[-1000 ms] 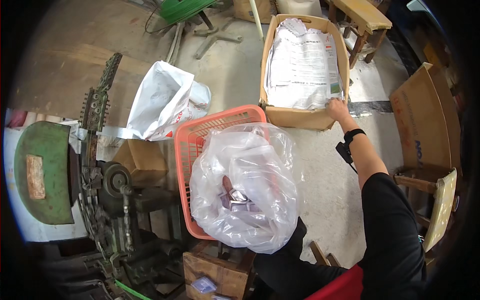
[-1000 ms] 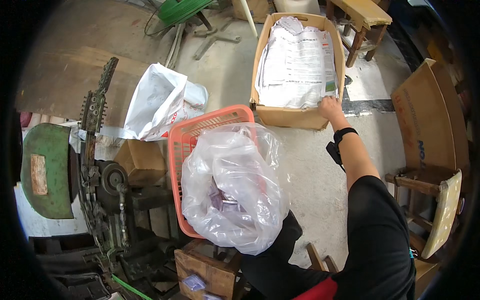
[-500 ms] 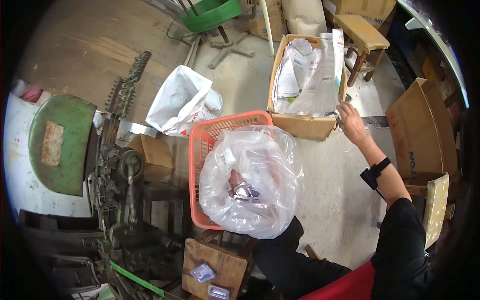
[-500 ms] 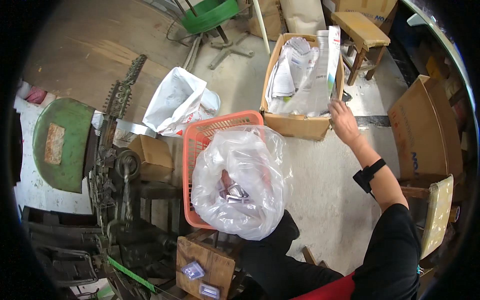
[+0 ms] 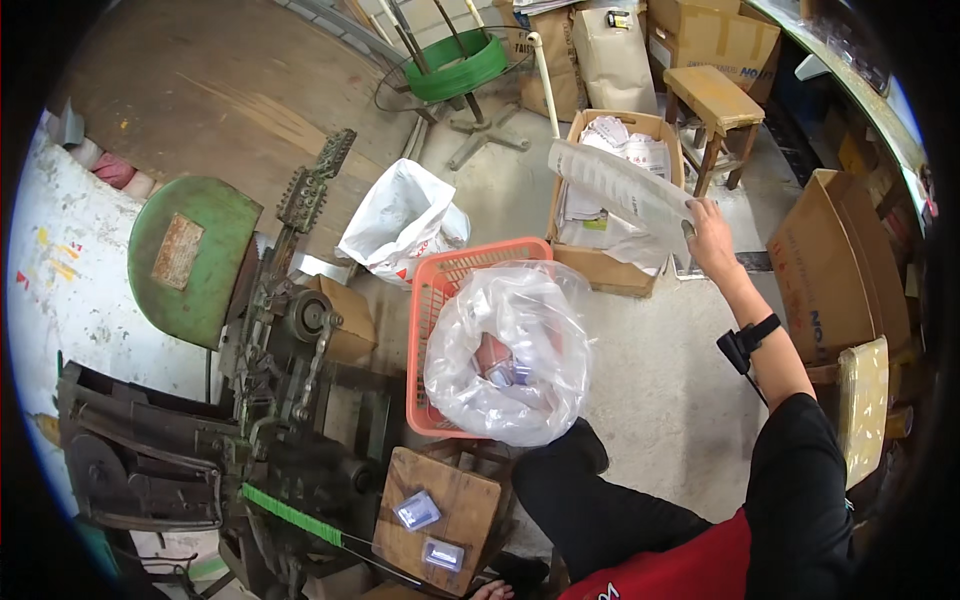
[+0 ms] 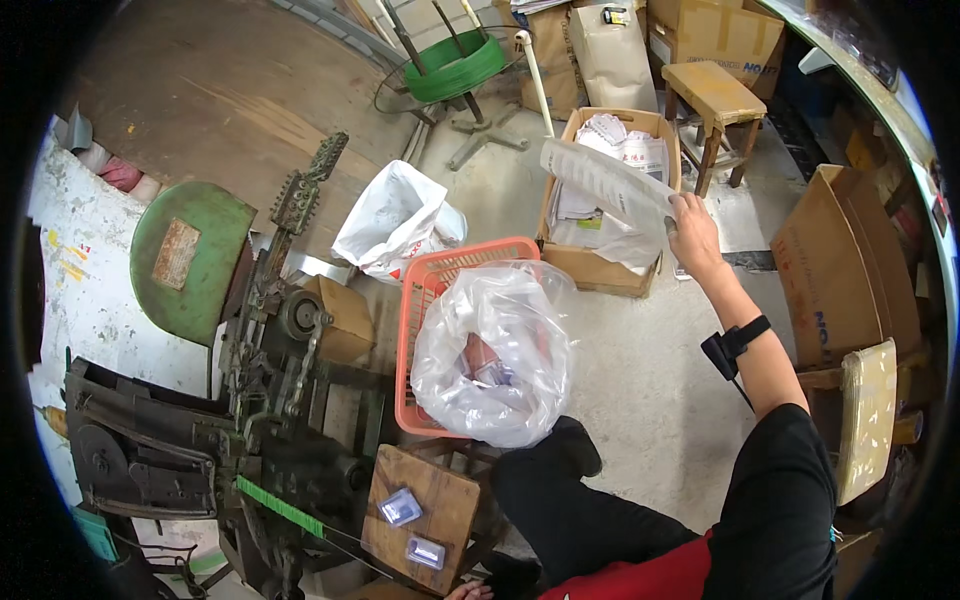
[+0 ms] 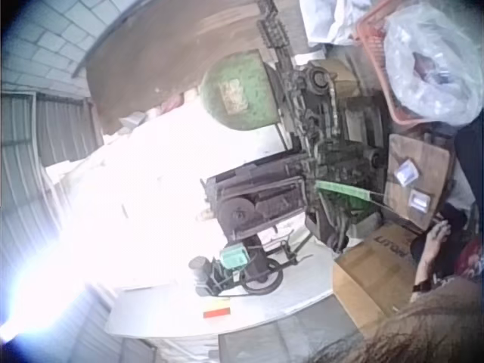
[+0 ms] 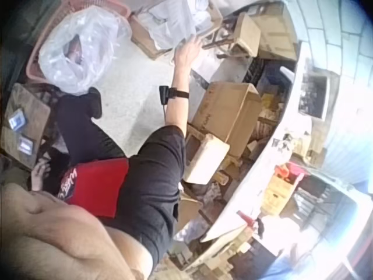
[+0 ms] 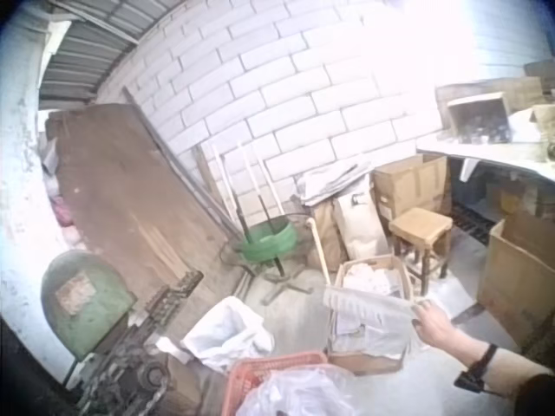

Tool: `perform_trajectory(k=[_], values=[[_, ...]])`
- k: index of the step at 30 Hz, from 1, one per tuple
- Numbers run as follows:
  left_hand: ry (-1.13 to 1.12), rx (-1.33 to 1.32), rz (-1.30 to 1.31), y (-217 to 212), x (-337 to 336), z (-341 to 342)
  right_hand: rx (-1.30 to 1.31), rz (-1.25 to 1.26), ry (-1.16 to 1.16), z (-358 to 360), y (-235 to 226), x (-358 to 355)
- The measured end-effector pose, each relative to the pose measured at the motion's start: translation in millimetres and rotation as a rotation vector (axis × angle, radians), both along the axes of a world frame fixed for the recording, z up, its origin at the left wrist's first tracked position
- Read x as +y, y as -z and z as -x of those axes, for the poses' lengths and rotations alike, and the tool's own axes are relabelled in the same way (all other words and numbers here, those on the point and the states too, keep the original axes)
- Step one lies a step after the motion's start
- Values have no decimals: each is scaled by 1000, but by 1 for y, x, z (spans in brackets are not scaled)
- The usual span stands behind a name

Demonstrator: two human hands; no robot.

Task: The person sits on the floor and uses a machine to apply green tape to small plastic containers, placing the finished units into a cardboard box. Later, the person moves to a table and fills small plastic containers with yellow shredded material, placing them into another box.

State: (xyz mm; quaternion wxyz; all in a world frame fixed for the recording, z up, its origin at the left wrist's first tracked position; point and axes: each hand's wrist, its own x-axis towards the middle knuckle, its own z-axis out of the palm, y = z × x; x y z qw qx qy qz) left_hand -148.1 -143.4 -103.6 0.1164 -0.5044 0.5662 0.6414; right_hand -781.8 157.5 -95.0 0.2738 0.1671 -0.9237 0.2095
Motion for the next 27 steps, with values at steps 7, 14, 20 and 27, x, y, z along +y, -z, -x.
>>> perform_trajectory(k=[7, 14, 20, 27], values=[[425, 136, 6, -16, -1, 67, -263, 479, -139, -91, -85, -8], [628, 567, 227, -75, 53, 196, -581, 445, -586, -182, -160, -28], [472, 759, 746, -92, 93, 251, -473, 238, -931, -299, -122, -89], [-130, 974, -149, -66, 77, 190, -590, 344, -1234, -385, -132, -139]])
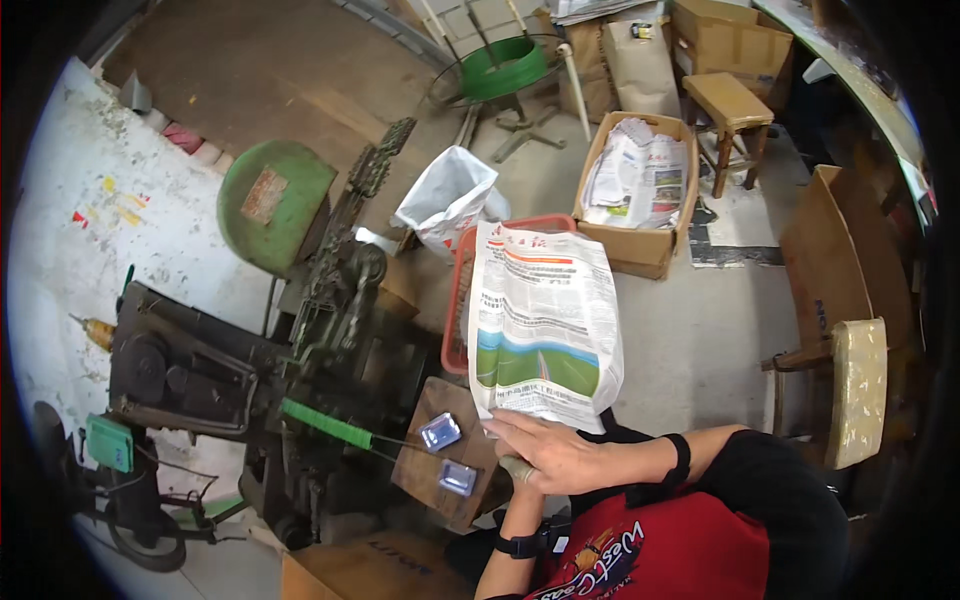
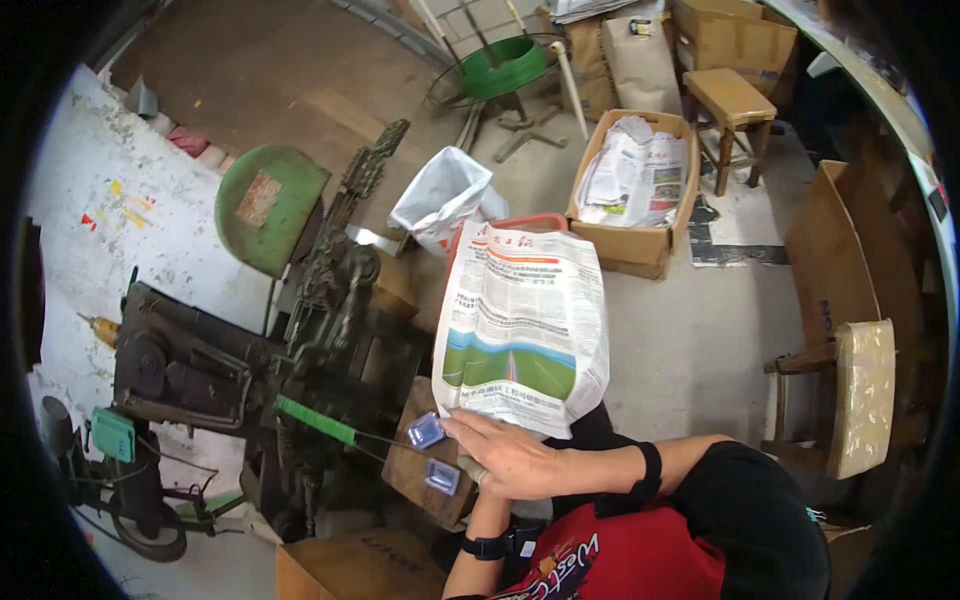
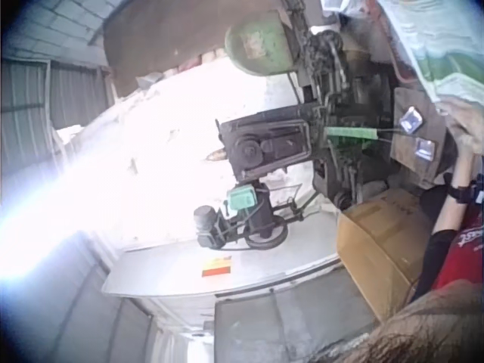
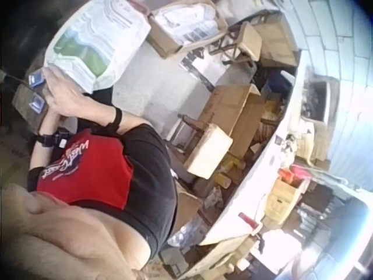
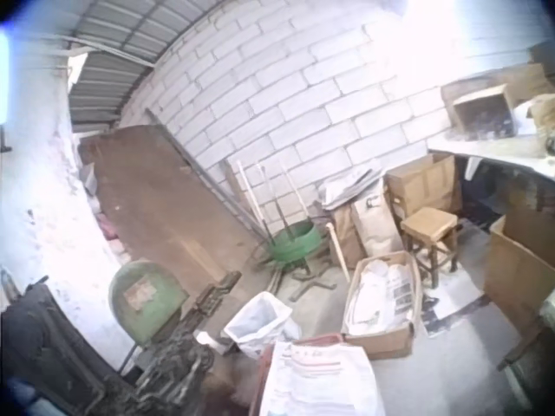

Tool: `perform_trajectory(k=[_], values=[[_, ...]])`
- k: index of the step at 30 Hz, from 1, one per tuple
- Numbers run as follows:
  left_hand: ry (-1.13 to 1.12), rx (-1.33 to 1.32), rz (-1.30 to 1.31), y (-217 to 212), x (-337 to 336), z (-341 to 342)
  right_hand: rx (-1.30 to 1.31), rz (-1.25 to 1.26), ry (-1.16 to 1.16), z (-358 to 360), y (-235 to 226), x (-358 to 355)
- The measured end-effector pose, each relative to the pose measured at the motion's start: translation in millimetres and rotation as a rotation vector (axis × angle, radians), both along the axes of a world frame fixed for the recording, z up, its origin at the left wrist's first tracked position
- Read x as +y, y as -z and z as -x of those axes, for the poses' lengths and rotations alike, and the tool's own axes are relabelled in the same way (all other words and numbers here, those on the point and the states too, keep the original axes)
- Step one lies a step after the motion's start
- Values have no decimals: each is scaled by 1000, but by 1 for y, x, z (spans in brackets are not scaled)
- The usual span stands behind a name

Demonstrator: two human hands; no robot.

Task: The person sits on the floor and uses a machine to apply green tape to small plastic containers, placing the finished units into a cardboard box. Later, the person moves to a table and fills small plastic containers with yellow shredded material, placing them into another box.

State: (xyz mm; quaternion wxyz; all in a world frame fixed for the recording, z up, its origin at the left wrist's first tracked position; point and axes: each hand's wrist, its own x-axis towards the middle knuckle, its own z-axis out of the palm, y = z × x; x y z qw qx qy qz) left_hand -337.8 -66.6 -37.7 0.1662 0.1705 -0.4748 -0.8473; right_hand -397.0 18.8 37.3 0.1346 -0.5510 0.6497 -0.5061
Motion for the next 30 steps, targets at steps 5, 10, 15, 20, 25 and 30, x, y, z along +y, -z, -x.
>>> perform_trajectory(k=[5, 10, 15, 20, 25, 30], values=[[-249, 68, 23, 5, -13, -62, -148, 41, -210, -25, 2, -10], [-261, 121, 37, 26, -19, -105, -1048, 88, -330, -39, 27, -35], [-214, 206, -57, -5, -19, -102, -1711, 114, -383, -41, 31, -44], [-303, 94, -172, -19, -25, -100, -1931, 91, -670, -30, 40, -37], [-378, -23, 105, -29, -42, -103, -1182, -153, -666, 2, 21, -10], [-211, -66, 266, -68, -64, -144, 575, 90, -220, 62, -69, -27]])
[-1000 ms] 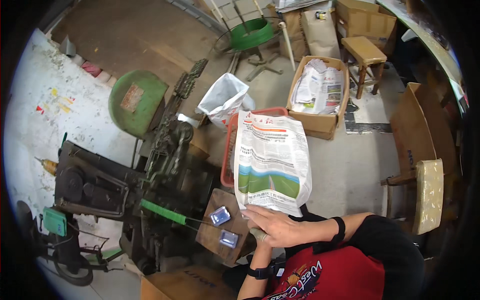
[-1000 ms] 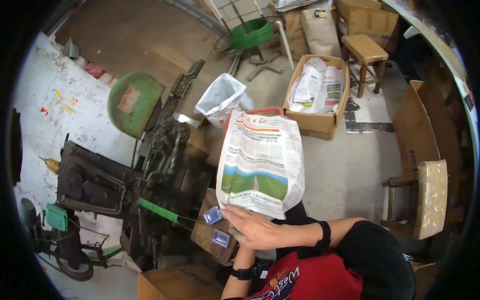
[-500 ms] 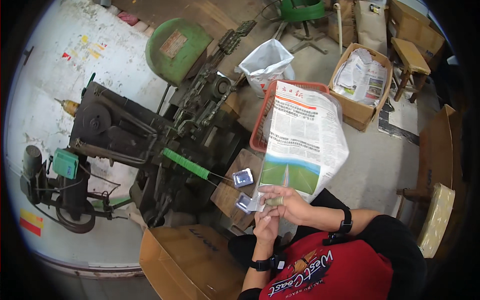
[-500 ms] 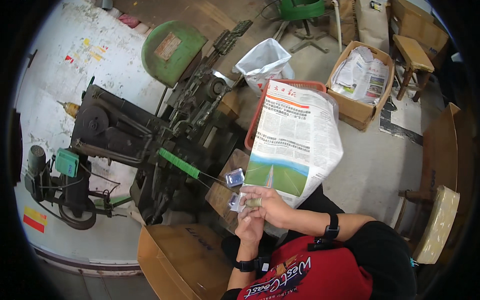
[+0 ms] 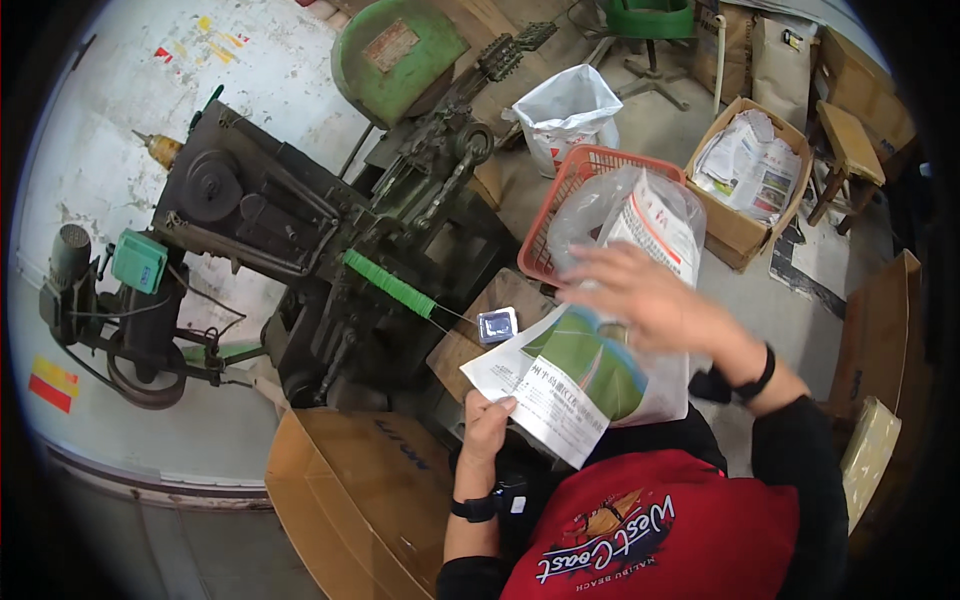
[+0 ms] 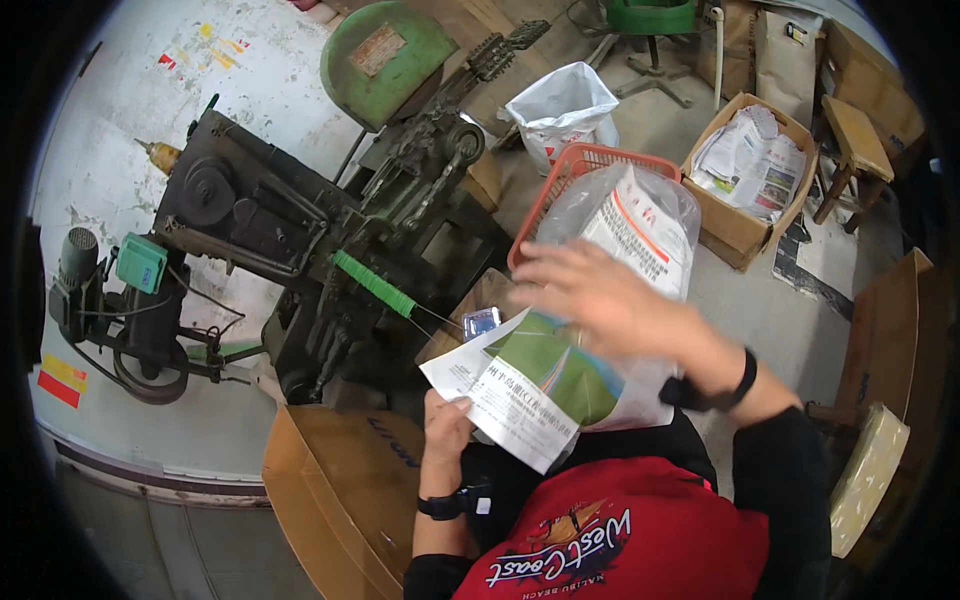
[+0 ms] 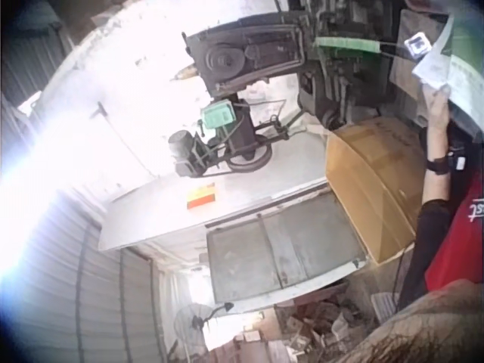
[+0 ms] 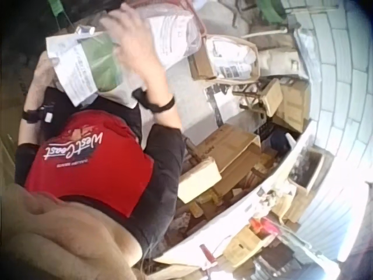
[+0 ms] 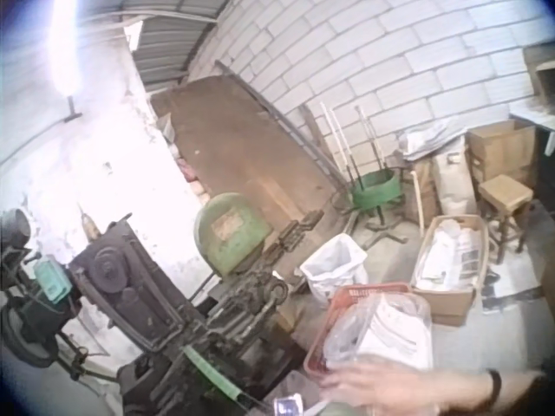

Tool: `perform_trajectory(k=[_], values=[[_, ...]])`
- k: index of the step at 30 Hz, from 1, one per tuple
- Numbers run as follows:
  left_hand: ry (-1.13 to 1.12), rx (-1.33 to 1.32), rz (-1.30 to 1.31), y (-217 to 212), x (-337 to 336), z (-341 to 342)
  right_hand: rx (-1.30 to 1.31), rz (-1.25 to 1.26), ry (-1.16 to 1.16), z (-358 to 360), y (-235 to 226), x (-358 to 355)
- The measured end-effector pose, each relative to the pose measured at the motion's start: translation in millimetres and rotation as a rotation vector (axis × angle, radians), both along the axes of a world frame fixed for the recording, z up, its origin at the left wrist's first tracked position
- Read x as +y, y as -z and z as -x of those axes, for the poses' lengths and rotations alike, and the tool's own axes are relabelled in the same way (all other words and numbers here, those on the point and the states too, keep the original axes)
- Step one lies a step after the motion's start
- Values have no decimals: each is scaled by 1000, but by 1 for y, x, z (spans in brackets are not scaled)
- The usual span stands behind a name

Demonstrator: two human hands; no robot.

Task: The person sits on the floor and uses a machine to apply green tape to small plastic containers, placing the finished units into a cardboard box. Later, the person moves to a table and fills small plastic containers with yellow shredded material, placing them into another box.

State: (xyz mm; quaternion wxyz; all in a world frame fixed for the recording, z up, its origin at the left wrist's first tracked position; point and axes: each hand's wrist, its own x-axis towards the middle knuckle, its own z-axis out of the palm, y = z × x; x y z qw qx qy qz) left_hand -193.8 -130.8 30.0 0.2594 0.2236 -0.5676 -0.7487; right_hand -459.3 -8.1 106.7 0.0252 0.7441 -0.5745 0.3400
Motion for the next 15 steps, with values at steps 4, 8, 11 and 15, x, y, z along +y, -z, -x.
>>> perform_trajectory(k=[4, 8, 11, 15], values=[[54, 74, -30, -42, -6, -12, 117, -406, -132, 49, 1, -35], [-109, 137, -110, -59, -8, -42, -71, -436, -418, 43, 28, -78], [-152, 245, -136, -70, -11, -59, -152, -619, -473, 18, 38, -88], [-185, -415, 296, -99, -41, -120, 171, -371, -267, -3, -1, -73]])
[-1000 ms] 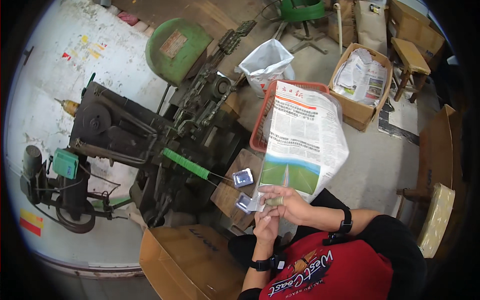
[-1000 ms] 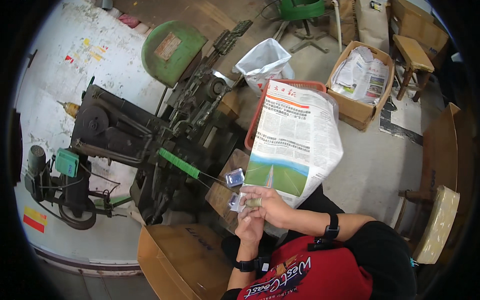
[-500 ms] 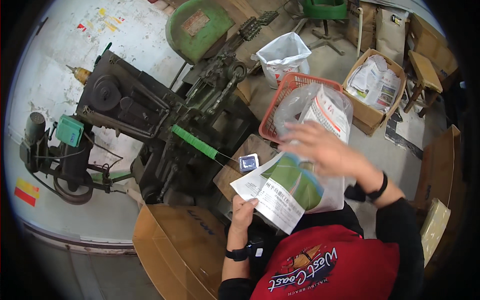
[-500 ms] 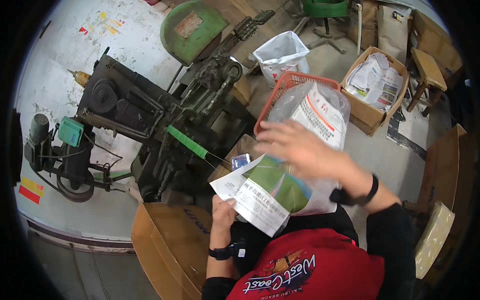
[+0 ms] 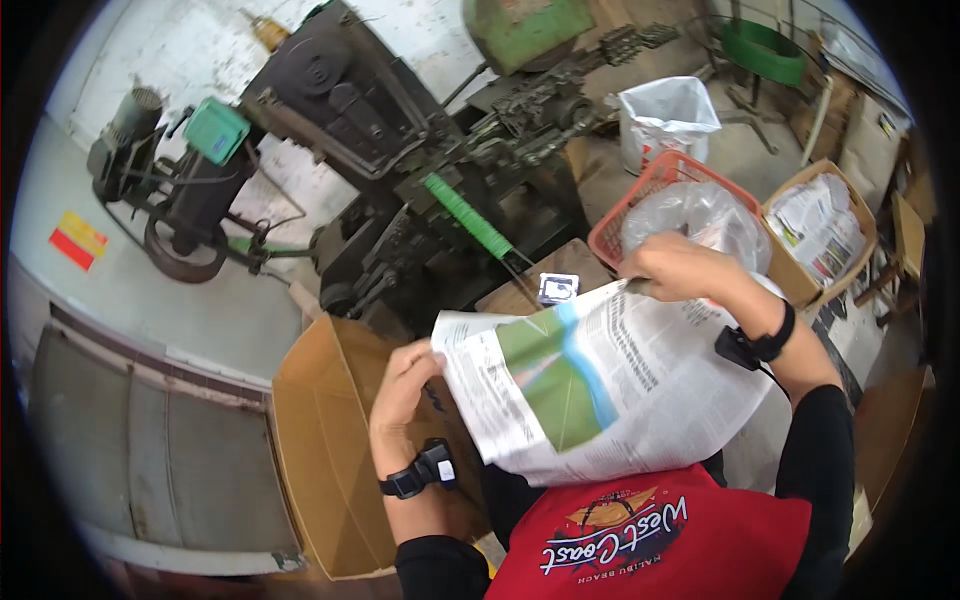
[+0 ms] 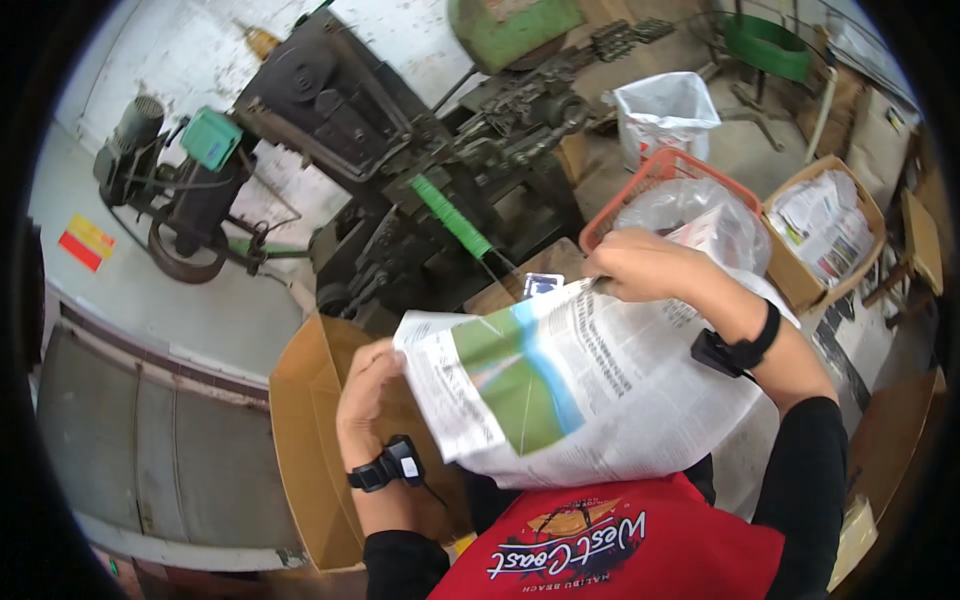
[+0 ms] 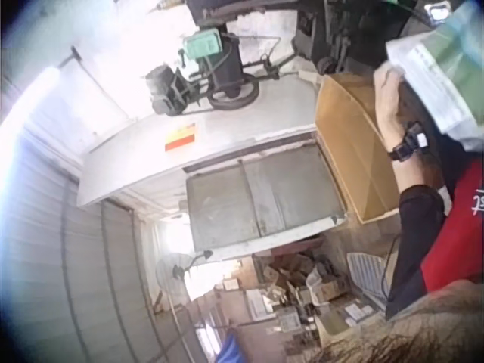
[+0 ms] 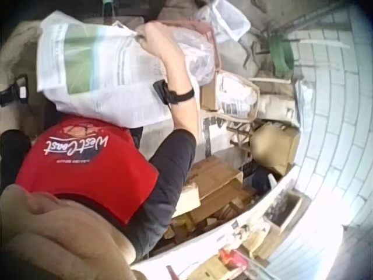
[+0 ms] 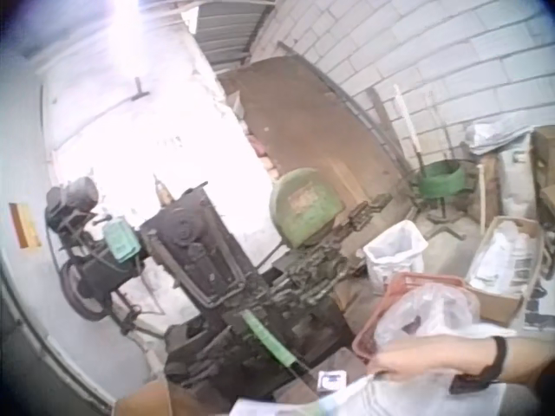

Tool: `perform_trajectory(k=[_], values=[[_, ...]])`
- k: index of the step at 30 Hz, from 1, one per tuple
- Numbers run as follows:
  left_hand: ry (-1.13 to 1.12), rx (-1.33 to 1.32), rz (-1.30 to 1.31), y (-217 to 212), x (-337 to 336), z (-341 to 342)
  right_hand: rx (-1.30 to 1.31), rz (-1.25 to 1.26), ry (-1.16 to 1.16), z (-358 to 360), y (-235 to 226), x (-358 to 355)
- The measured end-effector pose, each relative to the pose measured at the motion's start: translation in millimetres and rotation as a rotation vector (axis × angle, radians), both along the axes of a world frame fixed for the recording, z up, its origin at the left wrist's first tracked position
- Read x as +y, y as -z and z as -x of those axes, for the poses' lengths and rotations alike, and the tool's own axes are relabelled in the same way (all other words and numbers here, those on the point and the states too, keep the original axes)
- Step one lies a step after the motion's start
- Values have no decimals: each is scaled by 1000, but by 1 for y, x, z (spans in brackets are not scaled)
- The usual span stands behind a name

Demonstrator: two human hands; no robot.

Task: The person sits on the floor and uses a machine to apply green tape to small plastic containers, placing the finished units into a cardboard box. Later, the person moves to a table and fills small plastic containers with yellow shredded material, placing them into another box.

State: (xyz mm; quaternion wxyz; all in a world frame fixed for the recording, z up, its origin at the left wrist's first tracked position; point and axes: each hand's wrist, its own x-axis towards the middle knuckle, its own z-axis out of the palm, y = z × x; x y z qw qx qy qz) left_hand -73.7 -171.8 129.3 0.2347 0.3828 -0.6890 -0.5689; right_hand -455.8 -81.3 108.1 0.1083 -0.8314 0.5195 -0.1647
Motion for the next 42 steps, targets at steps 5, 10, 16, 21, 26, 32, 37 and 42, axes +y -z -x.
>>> perform_trajectory(k=[5, 10, 16, 21, 26, 32, 37, 42], values=[[-77, -257, 957, -71, 28, 28, 152, 106, -100, -54, -73, 15], [320, -523, 703, -83, 26, 53, 218, 209, -171, -92, -135, 20], [150, -435, 548, -101, 3, -13, 349, 332, -102, -126, -175, -8], [-186, -697, 856, -132, -15, -102, 334, 668, -262, -187, -186, -61], [-849, -1008, 1924, -220, 26, -220, 91, 1219, -242, -301, -217, -83], [-979, -1592, 2256, -197, 162, -251, -420, 1398, -606, -369, -169, -100], [-690, -1823, 1325, -79, 187, -297, -262, 1091, -627, -460, -73, -152], [-394, -1578, 512, -29, 159, -304, -4, 818, -632, -522, 12, -185]])
